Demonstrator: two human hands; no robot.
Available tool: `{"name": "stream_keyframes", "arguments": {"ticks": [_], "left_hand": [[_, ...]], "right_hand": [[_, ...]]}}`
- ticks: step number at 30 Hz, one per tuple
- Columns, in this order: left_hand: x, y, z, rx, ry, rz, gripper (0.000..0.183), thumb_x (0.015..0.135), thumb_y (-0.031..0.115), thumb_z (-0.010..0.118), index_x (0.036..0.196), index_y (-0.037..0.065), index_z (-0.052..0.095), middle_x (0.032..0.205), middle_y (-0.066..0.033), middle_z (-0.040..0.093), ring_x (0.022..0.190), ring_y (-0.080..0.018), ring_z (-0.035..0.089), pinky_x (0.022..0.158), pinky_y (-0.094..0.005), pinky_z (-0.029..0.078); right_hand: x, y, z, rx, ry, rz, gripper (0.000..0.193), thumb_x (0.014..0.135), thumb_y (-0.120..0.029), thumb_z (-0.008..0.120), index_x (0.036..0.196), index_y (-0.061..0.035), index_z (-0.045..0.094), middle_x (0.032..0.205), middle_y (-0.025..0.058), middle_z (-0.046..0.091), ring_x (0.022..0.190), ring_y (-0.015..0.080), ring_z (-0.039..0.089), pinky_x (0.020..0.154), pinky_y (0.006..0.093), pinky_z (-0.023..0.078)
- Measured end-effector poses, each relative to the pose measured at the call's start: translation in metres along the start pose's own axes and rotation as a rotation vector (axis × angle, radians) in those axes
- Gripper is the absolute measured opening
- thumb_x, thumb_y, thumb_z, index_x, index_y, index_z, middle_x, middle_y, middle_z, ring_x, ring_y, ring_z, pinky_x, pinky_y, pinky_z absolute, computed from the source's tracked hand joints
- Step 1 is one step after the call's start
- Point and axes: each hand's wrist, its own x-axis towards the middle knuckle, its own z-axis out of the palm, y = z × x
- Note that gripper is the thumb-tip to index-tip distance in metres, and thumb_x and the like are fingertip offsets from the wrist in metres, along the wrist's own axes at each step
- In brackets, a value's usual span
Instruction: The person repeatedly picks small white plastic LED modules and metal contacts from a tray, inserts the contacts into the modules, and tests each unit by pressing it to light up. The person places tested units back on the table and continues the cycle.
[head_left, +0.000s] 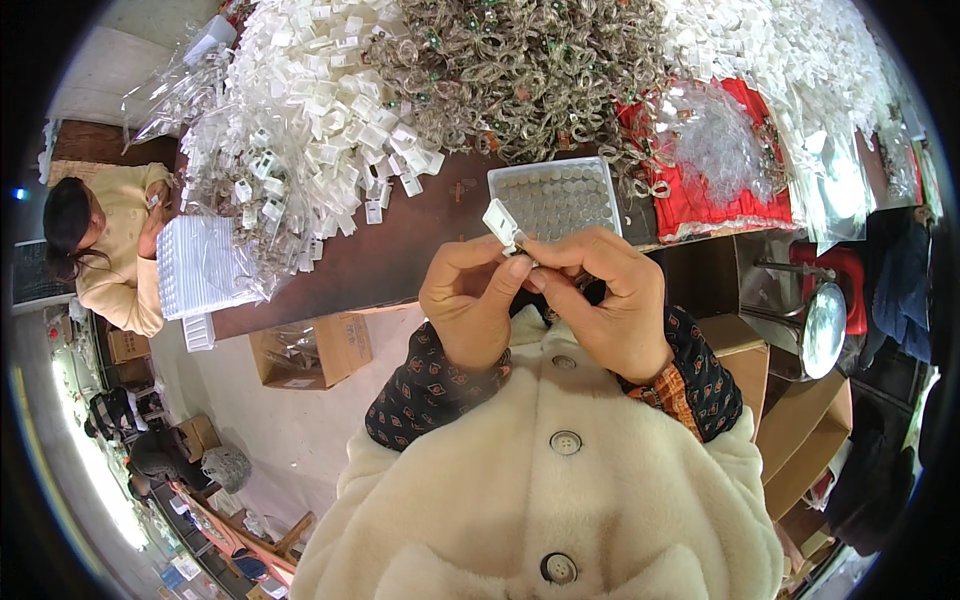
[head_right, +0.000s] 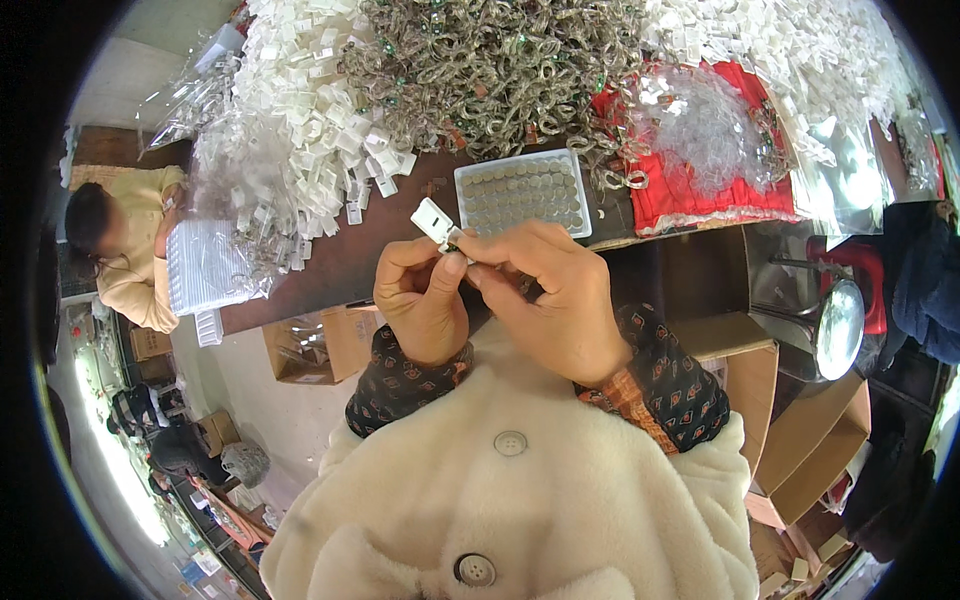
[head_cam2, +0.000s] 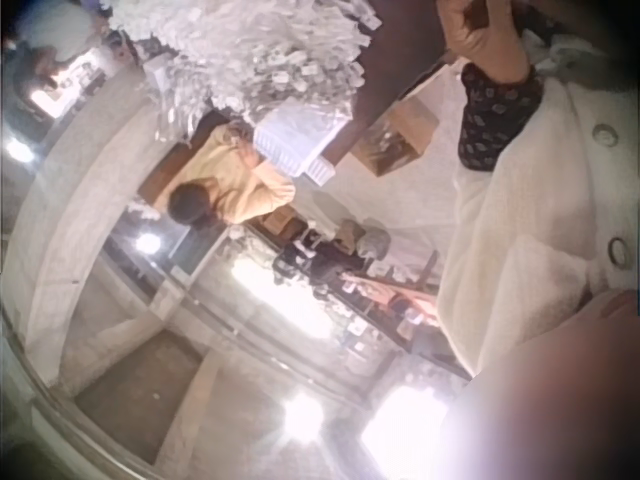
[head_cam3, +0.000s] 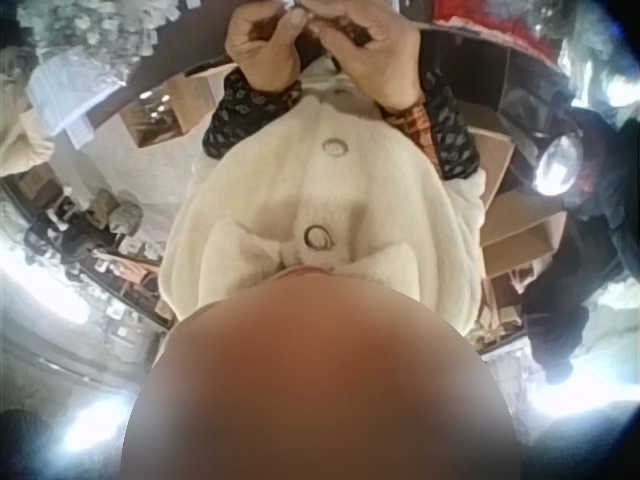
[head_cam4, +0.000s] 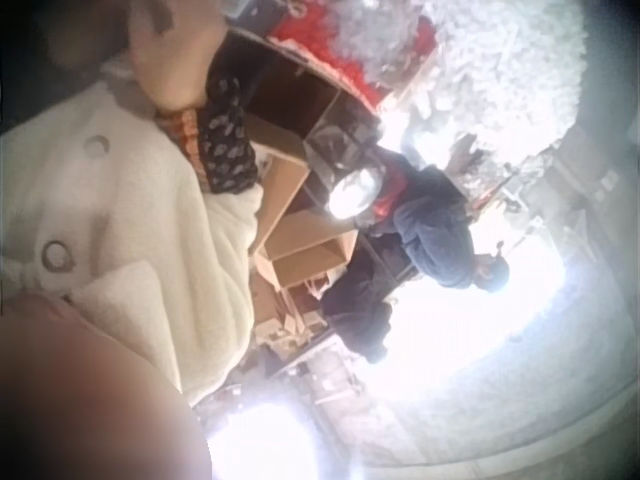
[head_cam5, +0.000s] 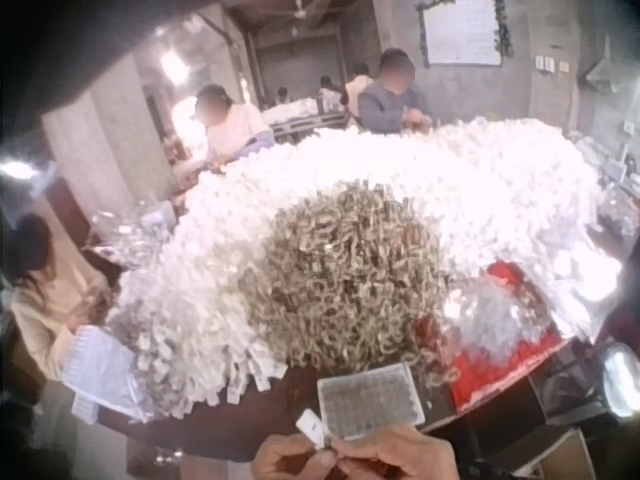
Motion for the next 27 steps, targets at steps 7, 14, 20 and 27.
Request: {"name": "stream_keyframes", "arguments": {"ticks": [7,14,20,27], "left_hand": [[-0.004,0.004,0.006,0.151,0.091,-0.022,0.021,0.096,-0.008,0.059,0.115,-0.002,0.056,0.112,-0.0177,0.068,0.095,-0.0168,0.066,0.083,-0.0323,0.058],[-0.005,0.004,0.003,0.134,0.041,0.029,0.020,0.096,-0.005,0.062,0.114,-0.001,0.055,0.109,-0.0152,0.066,0.088,-0.0151,0.065,0.077,-0.0307,0.057],[-0.006,0.006,0.001,-0.158,0.071,-0.137,0.018,0.097,0.003,0.064,0.112,0.004,0.054,0.103,-0.0135,0.068,0.079,-0.0133,0.062,0.066,-0.0276,0.052],[-0.012,0.000,-0.004,-0.297,0.159,-0.256,0.016,0.098,0.006,0.063,0.112,0.007,0.055,0.107,-0.0112,0.070,0.085,-0.0132,0.063,0.072,-0.0290,0.052]], "right_hand": [[0.001,0.001,0.007,-0.106,0.036,-0.100,0.025,0.084,0.007,0.071,0.108,-0.0021,0.073,0.087,0.0043,0.067,0.073,0.0083,0.060,0.066,0.0227,0.049],[0.001,-0.007,0.003,0.021,0.001,0.036,0.027,0.085,0.007,0.068,0.110,-0.0030,0.065,0.085,0.0048,0.067,0.070,0.0114,0.061,0.063,0.0241,0.050],[0.007,-0.002,-0.002,0.618,-0.129,0.384,0.021,0.091,0.003,0.069,0.107,-0.0011,0.056,0.091,0.0059,0.066,0.071,0.0077,0.060,0.061,0.0213,0.049],[-0.004,0.010,0.012,0.486,-0.078,0.292,0.022,0.087,0.002,0.072,0.107,-0.0051,0.065,0.089,0.0068,0.070,0.074,0.0122,0.066,0.062,0.0244,0.054]]}}
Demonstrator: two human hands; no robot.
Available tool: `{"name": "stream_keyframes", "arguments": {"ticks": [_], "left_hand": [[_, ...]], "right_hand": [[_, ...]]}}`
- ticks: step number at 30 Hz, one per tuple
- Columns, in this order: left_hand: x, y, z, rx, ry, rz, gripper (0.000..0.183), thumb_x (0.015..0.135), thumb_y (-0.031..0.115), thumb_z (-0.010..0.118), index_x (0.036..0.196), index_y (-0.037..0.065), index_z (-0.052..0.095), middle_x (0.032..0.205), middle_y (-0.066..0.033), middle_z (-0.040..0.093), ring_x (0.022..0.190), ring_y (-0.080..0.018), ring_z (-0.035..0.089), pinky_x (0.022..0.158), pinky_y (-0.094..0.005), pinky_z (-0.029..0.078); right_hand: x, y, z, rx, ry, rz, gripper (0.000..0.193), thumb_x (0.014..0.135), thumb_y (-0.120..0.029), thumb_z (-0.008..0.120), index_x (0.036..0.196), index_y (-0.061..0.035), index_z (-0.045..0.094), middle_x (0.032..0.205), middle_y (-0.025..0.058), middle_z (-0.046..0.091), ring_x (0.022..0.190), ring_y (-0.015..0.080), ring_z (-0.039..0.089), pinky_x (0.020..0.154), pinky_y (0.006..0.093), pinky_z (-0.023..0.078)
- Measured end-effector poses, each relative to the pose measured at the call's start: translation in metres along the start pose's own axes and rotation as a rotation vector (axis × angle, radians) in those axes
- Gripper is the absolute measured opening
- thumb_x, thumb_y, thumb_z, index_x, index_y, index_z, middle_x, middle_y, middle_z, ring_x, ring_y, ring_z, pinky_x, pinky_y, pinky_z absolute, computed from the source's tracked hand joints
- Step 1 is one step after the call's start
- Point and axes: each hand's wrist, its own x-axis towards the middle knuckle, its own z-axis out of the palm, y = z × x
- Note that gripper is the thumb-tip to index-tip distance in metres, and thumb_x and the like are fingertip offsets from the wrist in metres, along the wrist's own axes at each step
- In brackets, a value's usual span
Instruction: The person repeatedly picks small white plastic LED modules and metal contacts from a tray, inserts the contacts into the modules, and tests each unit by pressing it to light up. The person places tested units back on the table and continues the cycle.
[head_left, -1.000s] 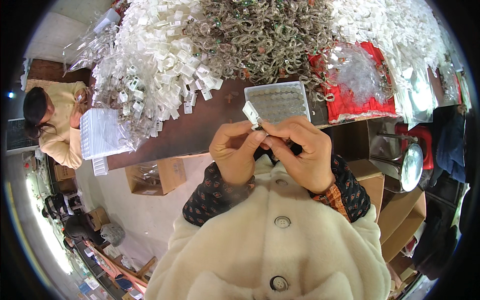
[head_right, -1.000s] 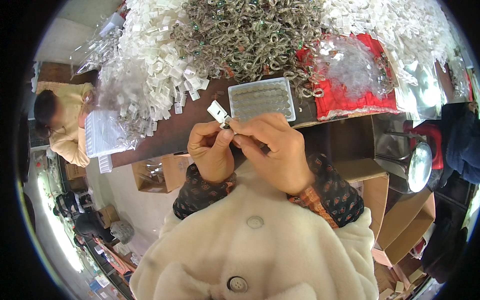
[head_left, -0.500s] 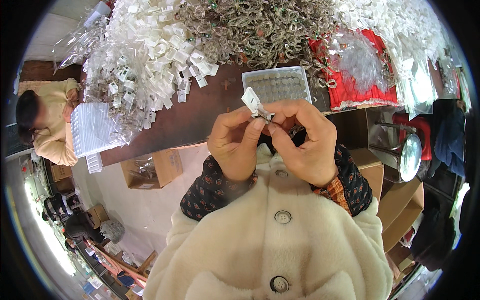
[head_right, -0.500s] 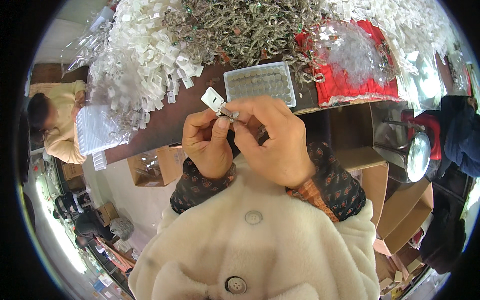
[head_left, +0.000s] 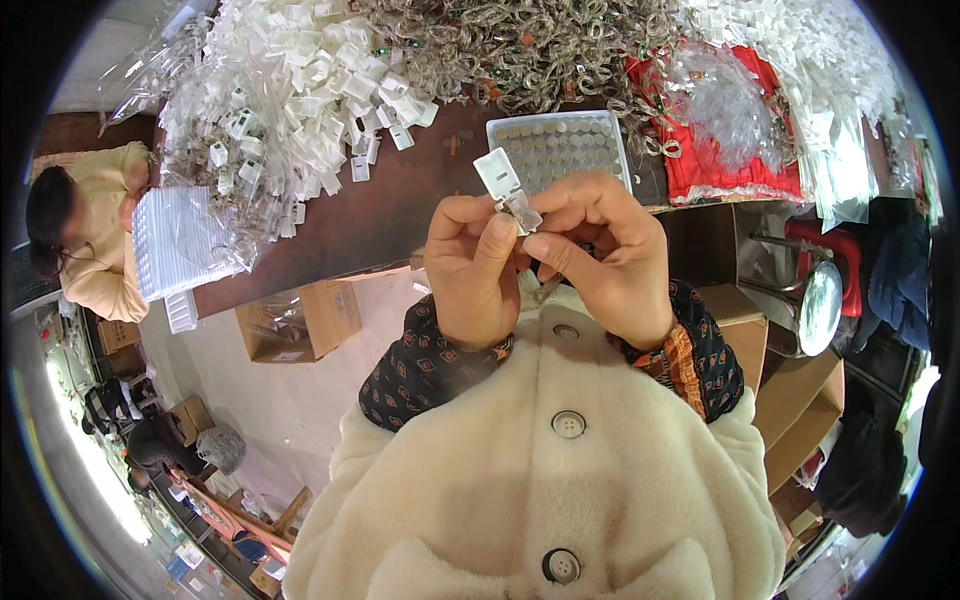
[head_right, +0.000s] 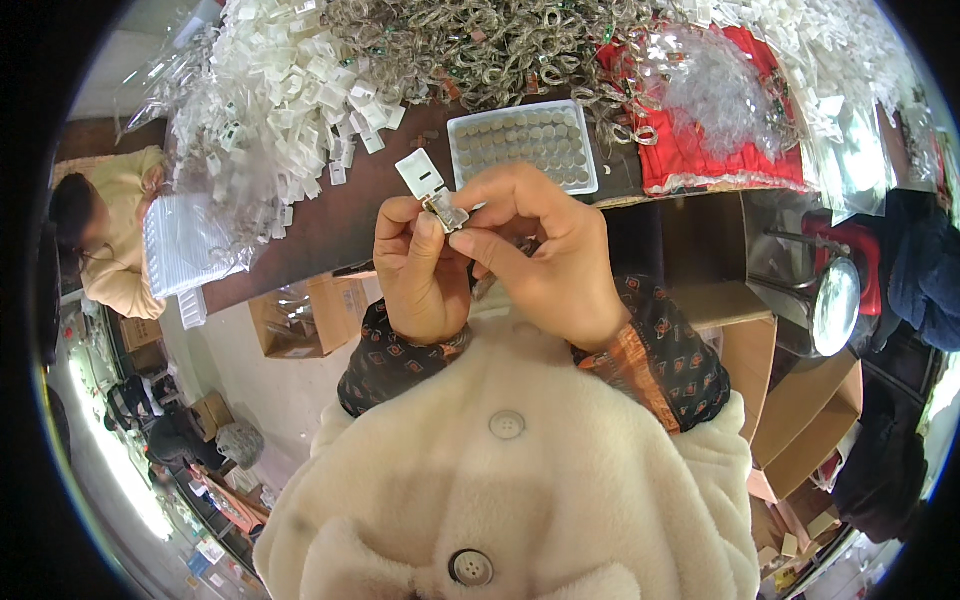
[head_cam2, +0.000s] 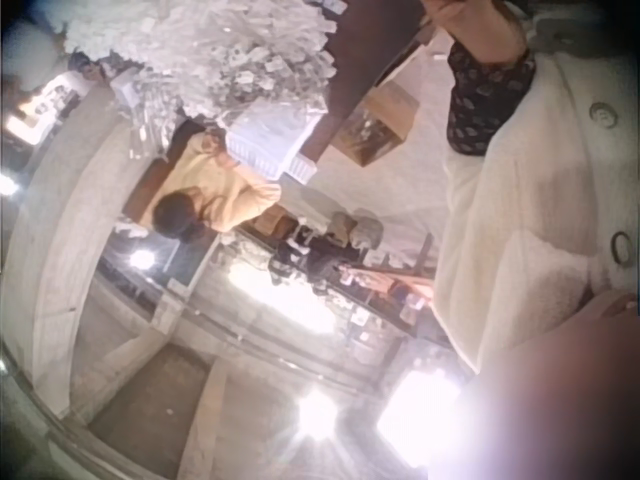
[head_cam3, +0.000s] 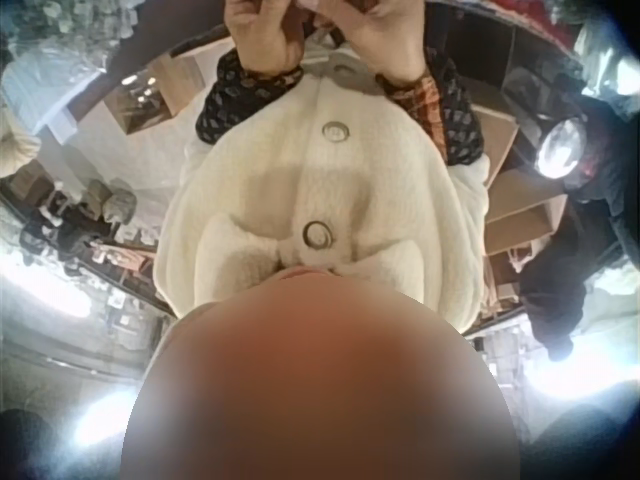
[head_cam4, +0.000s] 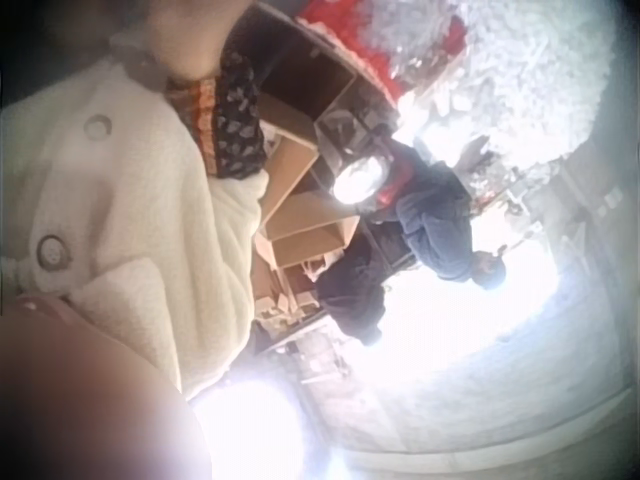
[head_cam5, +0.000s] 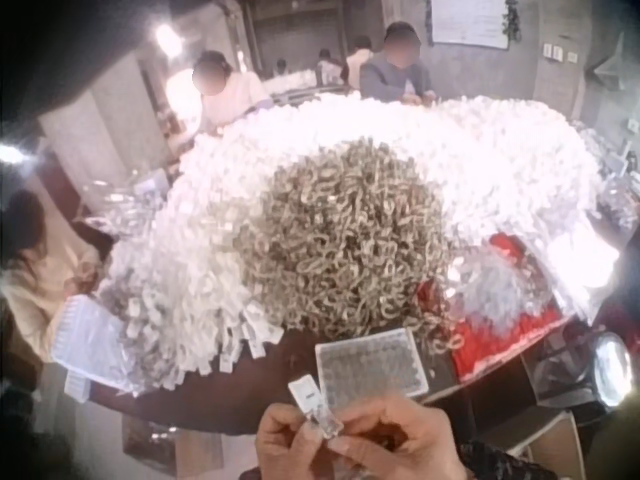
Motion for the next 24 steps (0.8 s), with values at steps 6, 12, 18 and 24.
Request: {"name": "stream_keyframes", "arguments": {"ticks": [6,12,18,24], "left_hand": [[0.001,-0.005,-0.007,0.010,-0.028,-0.049,0.017,0.099,0.005,0.061,0.115,0.006,0.054,0.111,-0.0127,0.068,0.103,-0.0196,0.066,0.093,-0.0362,0.052],[0.005,0.004,-0.023,-0.010,0.050,-0.086,0.018,0.099,0.009,0.062,0.115,0.006,0.055,0.110,-0.0173,0.069,0.084,-0.0204,0.066,0.078,-0.0365,0.055],[0.001,-0.003,-0.033,-0.062,0.017,-0.177,0.014,0.099,0.010,0.062,0.113,0.008,0.058,0.111,-0.0188,0.069,0.079,-0.0186,0.063,0.073,-0.0341,0.052],[0.000,-0.010,-0.028,-0.085,-0.041,-0.276,0.014,0.100,0.008,0.060,0.114,0.008,0.058,0.114,-0.0209,0.069,0.081,-0.0193,0.065,0.075,-0.0350,0.054]], "right_hand": [[-0.006,0.011,-0.003,-0.684,0.084,-0.471,0.026,0.080,0.001,0.076,0.104,-0.0057,0.072,0.095,0.0136,0.069,0.083,0.0285,0.066,0.071,0.0356,0.054],[-0.007,0.010,-0.047,-0.808,0.248,-0.479,0.020,0.083,0.003,0.074,0.102,-0.0017,0.073,0.097,0.0133,0.070,0.086,0.0249,0.068,0.074,0.0334,0.054],[0.004,0.021,-0.076,-0.936,0.333,-0.439,0.020,0.082,0.006,0.073,0.100,-0.0033,0.073,0.091,0.0120,0.070,0.079,0.0243,0.068,0.069,0.0323,0.054],[0.013,0.030,-0.074,-1.070,0.267,-0.403,0.021,0.081,0.001,0.074,0.098,-0.0099,0.074,0.090,0.0079,0.068,0.079,0.0270,0.067,0.068,0.0356,0.054]]}}
